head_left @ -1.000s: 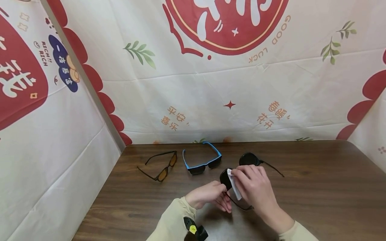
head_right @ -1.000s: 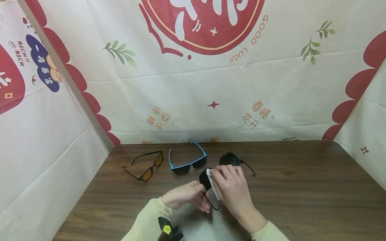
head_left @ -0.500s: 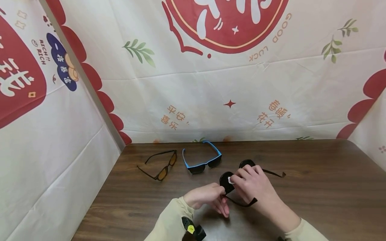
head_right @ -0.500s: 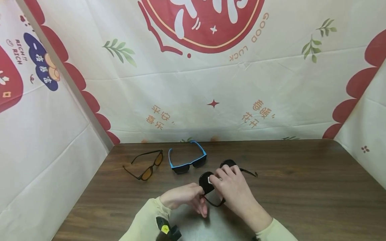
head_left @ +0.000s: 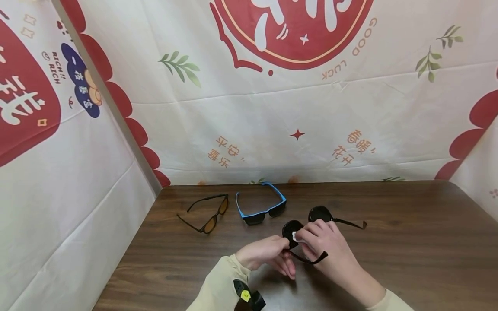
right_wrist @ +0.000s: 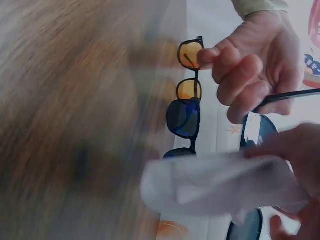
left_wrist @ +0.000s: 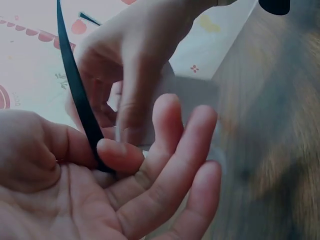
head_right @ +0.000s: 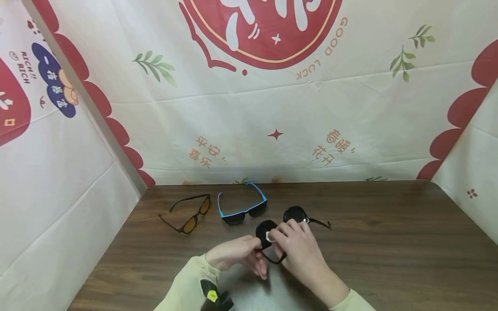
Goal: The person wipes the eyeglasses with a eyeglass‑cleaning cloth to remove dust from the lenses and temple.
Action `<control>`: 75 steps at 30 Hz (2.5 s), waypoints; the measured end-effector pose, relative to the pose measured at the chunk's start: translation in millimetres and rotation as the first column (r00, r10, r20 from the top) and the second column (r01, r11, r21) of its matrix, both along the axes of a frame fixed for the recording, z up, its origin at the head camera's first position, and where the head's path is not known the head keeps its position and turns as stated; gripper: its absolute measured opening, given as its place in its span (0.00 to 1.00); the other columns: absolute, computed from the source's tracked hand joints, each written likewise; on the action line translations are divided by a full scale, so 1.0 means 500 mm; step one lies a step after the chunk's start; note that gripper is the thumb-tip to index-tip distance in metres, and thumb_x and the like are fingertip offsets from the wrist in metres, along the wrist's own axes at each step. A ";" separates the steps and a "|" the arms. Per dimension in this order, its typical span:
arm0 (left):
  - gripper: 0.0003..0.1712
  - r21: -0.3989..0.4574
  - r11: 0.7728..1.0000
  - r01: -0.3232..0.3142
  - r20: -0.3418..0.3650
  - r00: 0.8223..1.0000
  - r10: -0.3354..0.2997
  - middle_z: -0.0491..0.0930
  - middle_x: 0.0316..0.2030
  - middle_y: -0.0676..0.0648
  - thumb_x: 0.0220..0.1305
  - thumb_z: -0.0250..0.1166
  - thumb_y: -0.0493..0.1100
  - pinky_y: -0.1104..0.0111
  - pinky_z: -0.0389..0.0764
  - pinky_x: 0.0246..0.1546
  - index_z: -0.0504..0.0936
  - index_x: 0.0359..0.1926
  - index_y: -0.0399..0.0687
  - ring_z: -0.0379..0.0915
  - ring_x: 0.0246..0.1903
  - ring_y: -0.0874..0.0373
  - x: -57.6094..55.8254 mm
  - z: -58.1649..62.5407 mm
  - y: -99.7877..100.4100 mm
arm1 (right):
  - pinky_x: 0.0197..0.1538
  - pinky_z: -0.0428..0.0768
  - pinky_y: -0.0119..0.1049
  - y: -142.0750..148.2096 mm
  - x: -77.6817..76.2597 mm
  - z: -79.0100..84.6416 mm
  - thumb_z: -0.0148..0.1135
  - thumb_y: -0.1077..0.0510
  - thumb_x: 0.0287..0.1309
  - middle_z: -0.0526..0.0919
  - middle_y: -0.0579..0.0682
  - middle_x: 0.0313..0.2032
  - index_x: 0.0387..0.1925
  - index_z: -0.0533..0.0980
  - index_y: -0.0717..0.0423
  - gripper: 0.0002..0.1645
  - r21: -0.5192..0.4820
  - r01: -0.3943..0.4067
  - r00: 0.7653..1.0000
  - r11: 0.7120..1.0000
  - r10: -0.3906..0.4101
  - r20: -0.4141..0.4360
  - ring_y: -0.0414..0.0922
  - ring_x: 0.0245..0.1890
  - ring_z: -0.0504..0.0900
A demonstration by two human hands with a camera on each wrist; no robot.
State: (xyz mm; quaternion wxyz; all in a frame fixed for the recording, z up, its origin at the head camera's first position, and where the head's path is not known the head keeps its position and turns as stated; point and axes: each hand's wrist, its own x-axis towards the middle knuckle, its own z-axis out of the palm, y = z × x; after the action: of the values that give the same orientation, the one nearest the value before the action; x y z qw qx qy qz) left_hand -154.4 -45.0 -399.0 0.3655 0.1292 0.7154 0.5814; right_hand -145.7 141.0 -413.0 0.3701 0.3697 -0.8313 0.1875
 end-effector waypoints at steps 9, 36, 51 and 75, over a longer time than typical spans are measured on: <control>0.18 0.005 0.999 0.036 -0.004 0.999 -0.036 0.79 0.19 0.41 0.64 0.40 0.39 0.65 0.81 0.27 0.71 0.22 0.42 0.80 0.21 0.55 0.002 -0.005 0.009 | 0.35 0.70 0.43 -0.019 -0.006 0.006 0.52 0.48 0.67 0.82 0.43 0.32 0.33 0.81 0.52 0.17 -0.141 0.000 1.000 0.990 -0.003 -0.017 0.45 0.34 0.77; 0.20 0.011 1.000 -0.006 -0.008 1.000 0.006 0.77 0.17 0.45 0.70 0.39 0.41 0.66 0.81 0.26 0.70 0.23 0.42 0.81 0.22 0.54 -0.003 0.001 0.002 | 0.35 0.69 0.43 -0.006 0.017 0.000 0.65 0.63 0.44 0.81 0.42 0.35 0.34 0.81 0.49 0.11 -0.067 -0.068 0.997 0.995 0.071 0.038 0.44 0.37 0.75; 0.21 -0.038 0.996 -0.079 -0.036 0.996 0.078 0.79 0.17 0.45 0.63 0.41 0.40 0.60 0.83 0.30 0.72 0.18 0.40 0.78 0.18 0.58 -0.006 -0.010 0.002 | 0.29 0.76 0.47 0.033 0.032 0.021 0.66 0.66 0.46 0.80 0.48 0.35 0.37 0.80 0.56 0.13 -0.198 0.177 0.983 0.964 -0.164 0.081 0.48 0.32 0.79; 0.18 -0.098 0.979 -0.177 -0.146 0.976 0.161 0.73 0.11 0.47 0.64 0.46 0.38 0.60 0.82 0.26 0.72 0.19 0.36 0.75 0.15 0.59 -0.001 -0.013 0.017 | 0.34 0.67 0.50 0.054 -0.013 0.022 0.74 0.68 0.34 0.77 0.49 0.22 0.24 0.71 0.53 0.19 0.195 0.398 0.904 0.896 -0.420 0.084 0.54 0.30 0.73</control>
State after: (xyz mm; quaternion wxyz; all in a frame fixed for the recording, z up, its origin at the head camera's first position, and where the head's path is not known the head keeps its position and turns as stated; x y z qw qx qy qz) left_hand -154.9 -36.8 -405.4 0.2711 0.0872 0.7783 0.5596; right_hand -152.1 168.0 -401.9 0.3152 0.2050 -0.9250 0.0550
